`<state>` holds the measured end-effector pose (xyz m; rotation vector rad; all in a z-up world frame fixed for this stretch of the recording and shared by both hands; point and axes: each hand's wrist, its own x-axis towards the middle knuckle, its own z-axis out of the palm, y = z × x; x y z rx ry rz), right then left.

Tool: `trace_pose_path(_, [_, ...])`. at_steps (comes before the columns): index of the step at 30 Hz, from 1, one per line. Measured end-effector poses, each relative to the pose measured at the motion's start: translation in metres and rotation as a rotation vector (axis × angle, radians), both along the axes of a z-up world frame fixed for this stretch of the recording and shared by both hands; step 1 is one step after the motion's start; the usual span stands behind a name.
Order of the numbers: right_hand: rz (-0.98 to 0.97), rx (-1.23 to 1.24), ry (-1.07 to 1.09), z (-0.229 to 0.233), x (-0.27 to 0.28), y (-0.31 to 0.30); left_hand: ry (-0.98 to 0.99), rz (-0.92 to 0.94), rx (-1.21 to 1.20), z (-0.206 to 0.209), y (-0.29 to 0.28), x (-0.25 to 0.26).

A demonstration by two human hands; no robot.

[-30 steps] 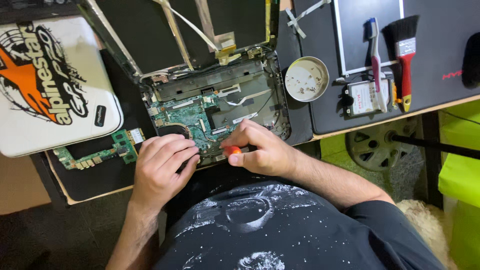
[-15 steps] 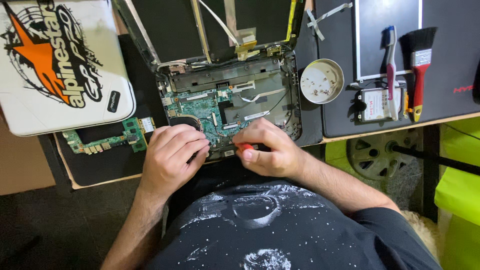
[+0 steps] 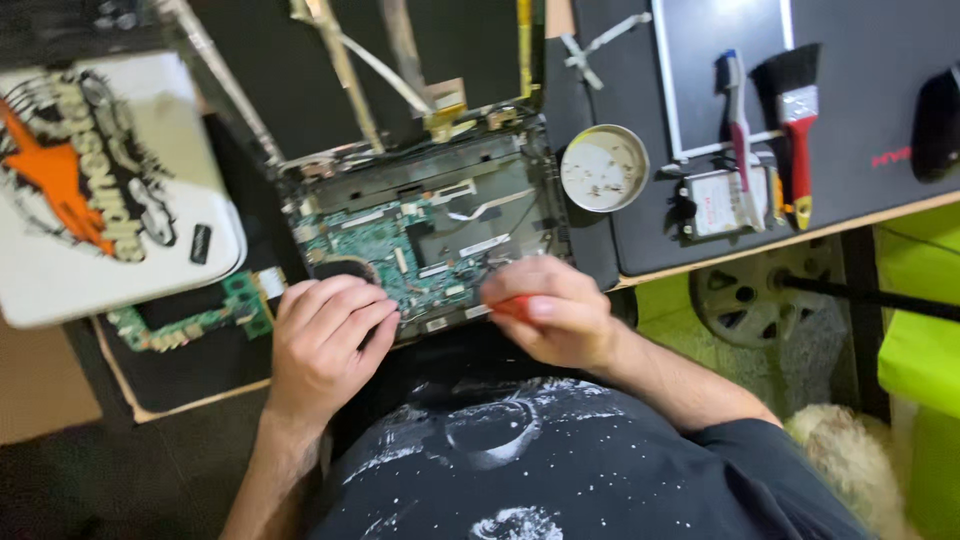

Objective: The person uses a screwdriver to remove screws from a circuit board and places them into a small metal container. They then lift the circuit board, flip it over, and place it back into the device chassis. The person continues to use the screwdriver to secure the board with screws.

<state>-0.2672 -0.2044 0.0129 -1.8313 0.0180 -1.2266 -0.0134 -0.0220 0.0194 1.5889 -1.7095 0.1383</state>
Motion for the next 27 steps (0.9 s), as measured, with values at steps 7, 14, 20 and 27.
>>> trace_pose_path(7, [-0.502,-0.198,0.017,-0.018,-0.081,-0.082,-0.027,-0.049,-0.017,-0.005,-0.010,-0.003])
trace_pose_path(14, [-0.679,-0.241,0.102,-0.011,-0.073,-0.098,0.011,-0.140,0.092,0.001,-0.010,0.002])
trace_pose_path(20, [-0.741,-0.220,0.213,-0.005,-0.067,-0.094,-0.010,-0.161,0.189,0.006,-0.010,0.004])
trace_pose_path(27, [-0.723,-0.194,0.260,-0.006,-0.067,-0.090,-0.006,-0.154,0.169,0.005,-0.008,0.004])
